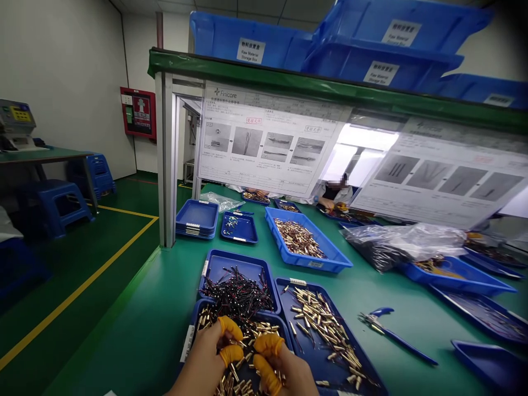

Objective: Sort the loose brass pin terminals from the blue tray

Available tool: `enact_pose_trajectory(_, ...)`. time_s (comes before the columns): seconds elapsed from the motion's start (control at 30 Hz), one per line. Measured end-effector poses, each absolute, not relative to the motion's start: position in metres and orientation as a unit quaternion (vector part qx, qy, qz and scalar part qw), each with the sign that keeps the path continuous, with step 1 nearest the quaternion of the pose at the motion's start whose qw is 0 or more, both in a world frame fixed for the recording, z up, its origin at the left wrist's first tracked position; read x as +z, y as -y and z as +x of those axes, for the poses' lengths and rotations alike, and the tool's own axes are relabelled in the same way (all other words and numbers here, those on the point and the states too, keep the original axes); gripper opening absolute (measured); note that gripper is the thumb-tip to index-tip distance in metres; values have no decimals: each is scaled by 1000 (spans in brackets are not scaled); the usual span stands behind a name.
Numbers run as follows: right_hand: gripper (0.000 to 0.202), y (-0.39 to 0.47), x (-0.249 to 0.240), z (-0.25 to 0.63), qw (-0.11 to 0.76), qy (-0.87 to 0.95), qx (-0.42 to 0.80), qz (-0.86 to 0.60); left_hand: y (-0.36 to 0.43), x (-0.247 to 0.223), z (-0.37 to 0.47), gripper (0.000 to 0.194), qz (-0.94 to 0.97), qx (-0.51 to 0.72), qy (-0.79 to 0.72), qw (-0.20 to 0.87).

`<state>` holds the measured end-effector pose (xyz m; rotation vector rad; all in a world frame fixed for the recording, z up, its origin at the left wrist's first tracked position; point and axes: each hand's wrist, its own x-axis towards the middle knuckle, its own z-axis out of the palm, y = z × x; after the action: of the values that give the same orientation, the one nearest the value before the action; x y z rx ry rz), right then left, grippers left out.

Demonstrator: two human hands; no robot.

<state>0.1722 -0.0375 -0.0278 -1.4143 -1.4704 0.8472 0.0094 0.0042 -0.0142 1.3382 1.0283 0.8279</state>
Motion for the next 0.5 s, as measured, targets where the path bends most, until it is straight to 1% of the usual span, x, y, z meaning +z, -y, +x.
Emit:
enact_pose_trajectory(0.1,23,37,-23,176,425,593,355,-585,-3,-10,11,20,570,352,-436,601)
enact_pose_trajectory(0.2,24,38,-19,178,401,610,348,-588,-2,-10,11,18,591,341,-443,581)
enact_pose_trajectory(0.37,24,42,-27,180,432,642,250,-582,0,-10,10,16,616,305,-484,541)
enact_pose_trajectory(0.43,17,43,-34,183,416,665,208,-585,0,-9,10,16,615,300,-492,539)
enact_pose_trajectory(0.5,11,42,-40,187,378,690,176,-592,1,-8,10,15,617,302,-486,540)
